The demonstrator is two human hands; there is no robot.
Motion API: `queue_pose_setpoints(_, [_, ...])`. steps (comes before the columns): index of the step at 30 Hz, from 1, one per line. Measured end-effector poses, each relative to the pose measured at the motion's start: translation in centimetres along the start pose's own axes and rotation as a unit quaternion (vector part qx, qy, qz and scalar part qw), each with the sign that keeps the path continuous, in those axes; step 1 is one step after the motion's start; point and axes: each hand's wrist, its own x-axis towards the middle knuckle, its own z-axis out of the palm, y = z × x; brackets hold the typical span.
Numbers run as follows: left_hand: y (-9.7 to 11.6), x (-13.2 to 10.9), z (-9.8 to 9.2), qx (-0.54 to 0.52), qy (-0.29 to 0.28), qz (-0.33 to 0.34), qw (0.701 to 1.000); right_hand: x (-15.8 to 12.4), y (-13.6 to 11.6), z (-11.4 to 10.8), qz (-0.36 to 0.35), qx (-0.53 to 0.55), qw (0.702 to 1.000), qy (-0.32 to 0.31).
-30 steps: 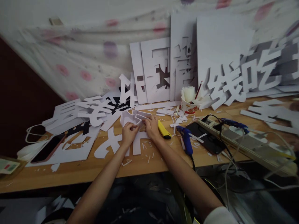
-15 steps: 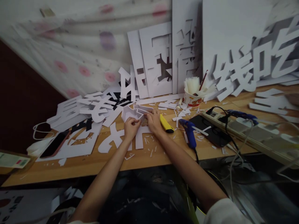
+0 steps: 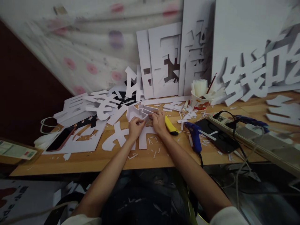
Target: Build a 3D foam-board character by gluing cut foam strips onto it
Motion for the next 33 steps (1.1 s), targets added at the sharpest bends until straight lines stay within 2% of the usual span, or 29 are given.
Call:
queue_pose_setpoints(5, [1.0,0.0,0.0,0.011,-0.008,-0.029,1.0,0.1,-0.1,-0.3,-0.016,0.004,1.0,0.008])
queue_pose_setpoints(9, [1.4,0.4,-0.7,0.016,-0.036,-0.049,0.998,-0.1,-0.4,-0.8,-0.015,0.003,0.999,0.048])
queue_pose_setpoints(14, [1.4,0.7,-3.9,0.042,-0.097,-0.046,0.993,-0.3,-1.1,-2.0,-0.011,0.002,0.997,0.079])
queue_pose_setpoints(17, [1.3,-0.3,-6.1,0.077,-0.156,-0.036,0.984,-0.5,-1.7,-2.7,-0.021,0.002,0.996,0.081])
queue_pose_setpoints(20, [1.3,-1.6,-7.3,0.11,-0.212,-0.032,0.971,-0.7,-2.2,-2.9,-0.032,0.006,0.997,0.076])
queue_pose_setpoints(24, [1.0,-1.6,-7.4,0.132,-0.251,-0.023,0.959,-1.1,-2.5,-2.9,-0.039,0.024,0.996,0.078])
queue_pose_setpoints(30, [0.5,1.6,-7.1,0.117,-0.289,0.028,0.95,-1.4,-2.8,-2.9,-0.039,0.055,0.991,0.119])
queue_pose_setpoints(33, [0.1,2.2,-7.5,0.107,-0.296,0.053,0.948,-1.3,-2.9,-2.9,-0.04,0.053,0.989,0.134])
